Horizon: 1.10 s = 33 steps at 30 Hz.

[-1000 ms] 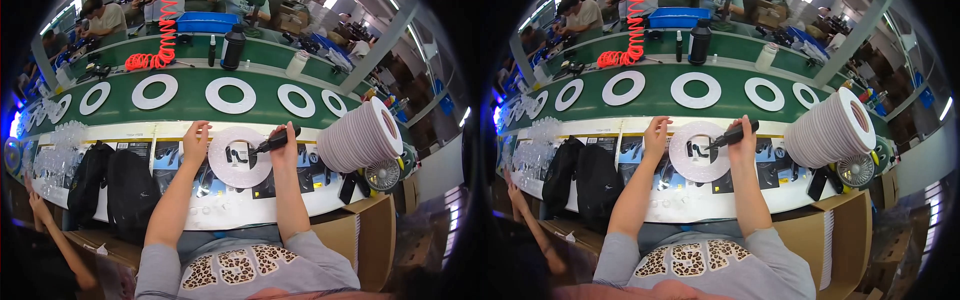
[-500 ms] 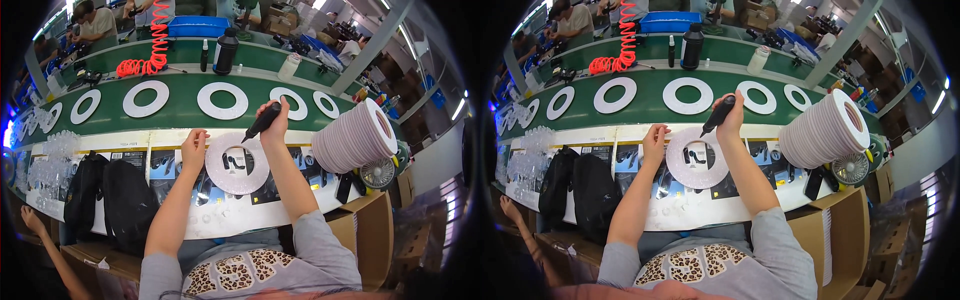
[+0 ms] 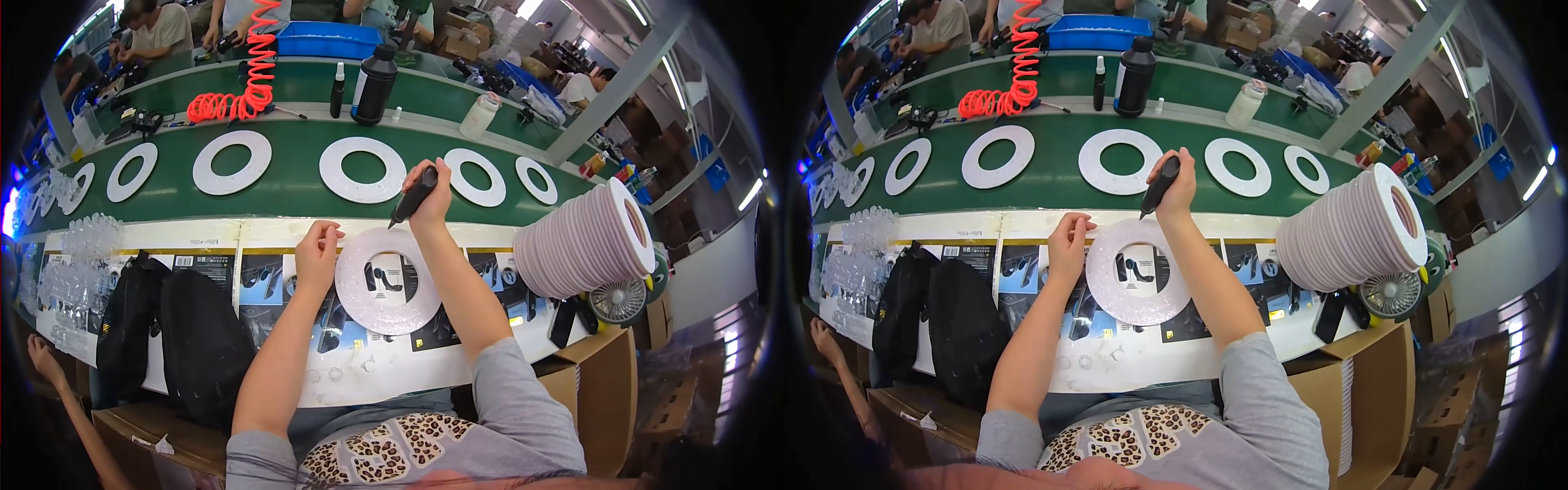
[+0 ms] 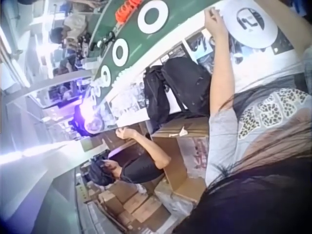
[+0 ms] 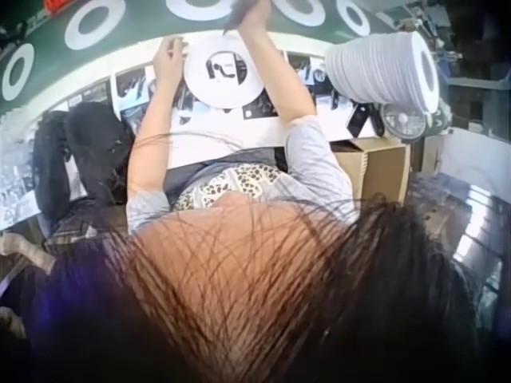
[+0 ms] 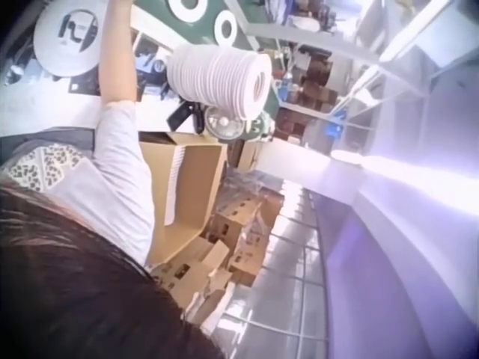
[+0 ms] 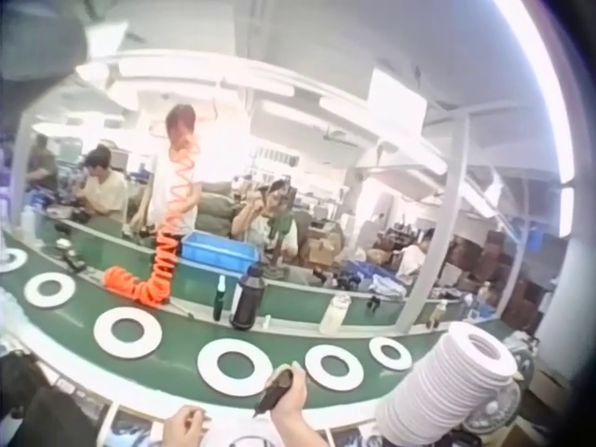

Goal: Assembling circular light fixtures on a production line using an electric screwdriver.

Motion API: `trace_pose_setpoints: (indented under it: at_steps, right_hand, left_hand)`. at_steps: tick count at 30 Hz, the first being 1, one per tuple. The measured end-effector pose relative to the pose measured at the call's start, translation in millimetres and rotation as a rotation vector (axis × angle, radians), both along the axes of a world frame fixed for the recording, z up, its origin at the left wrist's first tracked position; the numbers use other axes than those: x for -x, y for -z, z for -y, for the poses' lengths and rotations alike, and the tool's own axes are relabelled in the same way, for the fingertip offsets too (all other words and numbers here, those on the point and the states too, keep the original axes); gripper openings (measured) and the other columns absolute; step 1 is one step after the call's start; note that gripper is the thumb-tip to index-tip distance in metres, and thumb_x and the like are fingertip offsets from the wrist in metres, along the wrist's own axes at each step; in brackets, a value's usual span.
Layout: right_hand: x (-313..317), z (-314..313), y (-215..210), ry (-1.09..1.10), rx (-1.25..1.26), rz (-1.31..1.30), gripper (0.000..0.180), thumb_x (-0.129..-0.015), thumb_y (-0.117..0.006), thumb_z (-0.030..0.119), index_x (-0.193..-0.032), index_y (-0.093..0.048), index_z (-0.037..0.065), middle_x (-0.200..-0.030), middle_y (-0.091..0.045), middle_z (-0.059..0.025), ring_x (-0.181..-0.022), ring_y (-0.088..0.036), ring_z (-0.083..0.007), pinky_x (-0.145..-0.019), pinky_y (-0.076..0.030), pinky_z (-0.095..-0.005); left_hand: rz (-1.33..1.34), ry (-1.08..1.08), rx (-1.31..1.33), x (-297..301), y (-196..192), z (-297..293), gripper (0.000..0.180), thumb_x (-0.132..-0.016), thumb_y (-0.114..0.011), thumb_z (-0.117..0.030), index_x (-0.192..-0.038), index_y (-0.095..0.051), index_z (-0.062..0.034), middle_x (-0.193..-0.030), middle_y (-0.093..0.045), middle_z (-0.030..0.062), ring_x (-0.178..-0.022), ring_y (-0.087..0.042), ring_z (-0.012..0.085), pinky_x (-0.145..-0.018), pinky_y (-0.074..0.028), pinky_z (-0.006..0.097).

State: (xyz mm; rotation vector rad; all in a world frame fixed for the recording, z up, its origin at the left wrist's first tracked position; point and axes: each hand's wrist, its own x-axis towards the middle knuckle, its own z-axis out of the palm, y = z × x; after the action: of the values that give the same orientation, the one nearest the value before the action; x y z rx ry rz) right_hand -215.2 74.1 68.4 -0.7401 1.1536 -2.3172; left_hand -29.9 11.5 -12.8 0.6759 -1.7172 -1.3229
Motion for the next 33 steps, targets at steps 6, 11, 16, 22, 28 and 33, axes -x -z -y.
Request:
trace_pose_setpoints:
  at_steps: [6,11,16,22,28,33]
  right_hand:
    - [1.5,3.8,3.4,0.006,-0.017,-0.011,0.046,-0.091,-0.039,0.044,-0.062,-0.043,0.008,-0.052,-0.044,-0.0069,-0.051,-0.045,-0.0175,-0.052,-0.036,-0.0279]
    - [3.5,4.3,4.5,0.008,-0.008,-0.037,0.047,-0.091,-0.037,0.043,-0.061,-0.042,0.008,-0.051,-0.043,-0.0062,-0.05,-0.043,-0.0164,-0.051,-0.035,-0.0276]
    - [3.9,5.4,6.3,-0.012,-0.005,-0.044,0.047,-0.091,-0.037,0.043,-0.06,-0.042,0.008,-0.05,-0.042,-0.0055,-0.049,-0.042,-0.0157,-0.05,-0.034,-0.0272]
    - [3.2,6.6,7.4,-0.02,0.0,-0.036,0.046,-0.091,-0.038,0.042,-0.06,-0.042,0.009,-0.049,-0.041,-0.005,-0.049,-0.041,-0.0152,-0.05,-0.033,-0.027]
    - [5.6,5.6,8.6,-0.032,0.006,-0.046,0.046,-0.091,-0.038,0.042,-0.06,-0.042,0.008,-0.049,-0.041,-0.0052,-0.049,-0.042,-0.0154,-0.05,-0.033,-0.027]
    - [1.1,0.8,-2.0,-0.022,0.015,0.0,0.046,-0.091,-0.039,0.043,-0.06,-0.042,0.008,-0.05,-0.041,-0.0059,-0.05,-0.042,-0.0166,-0.051,-0.034,-0.0278]
  left_hand:
    - [0.038,0.022,-0.024,-1.7,-3.3,-0.4,0.018,-0.096,-0.048,-0.015,-0.097,-0.06,-0.0014,-0.081,-0.067,0.0078,-0.072,-0.061,0.0111,-0.059,-0.044,0.023]
    - [0.04,0.026,-0.034,-1.4,-3.9,-0.8,0.018,-0.096,-0.048,-0.015,-0.097,-0.06,-0.0015,-0.081,-0.067,0.0078,-0.071,-0.061,0.0108,-0.058,-0.044,0.023]
    - [0.036,0.02,-0.012,-1.5,-2.4,0.1,0.018,-0.096,-0.048,-0.015,-0.097,-0.06,-0.0015,-0.081,-0.067,0.0078,-0.071,-0.061,0.0106,-0.058,-0.044,0.022]
    - [0.038,0.019,-0.018,-1.5,-1.2,0.4,0.018,-0.095,-0.048,-0.015,-0.097,-0.06,-0.0014,-0.081,-0.067,0.0079,-0.072,-0.062,0.0109,-0.059,-0.044,0.023]
    - [0.04,0.026,-0.031,-0.9,-1.7,0.2,0.017,-0.095,-0.049,-0.014,-0.097,-0.06,-0.0014,-0.081,-0.067,0.0078,-0.073,-0.062,0.0112,-0.06,-0.045,0.023]
    - [0.05,0.026,-0.035,-1.5,-2.9,-0.6,0.018,-0.096,-0.048,-0.014,-0.097,-0.06,-0.001,-0.081,-0.067,0.0082,-0.075,-0.064,0.0122,-0.061,-0.046,0.023]
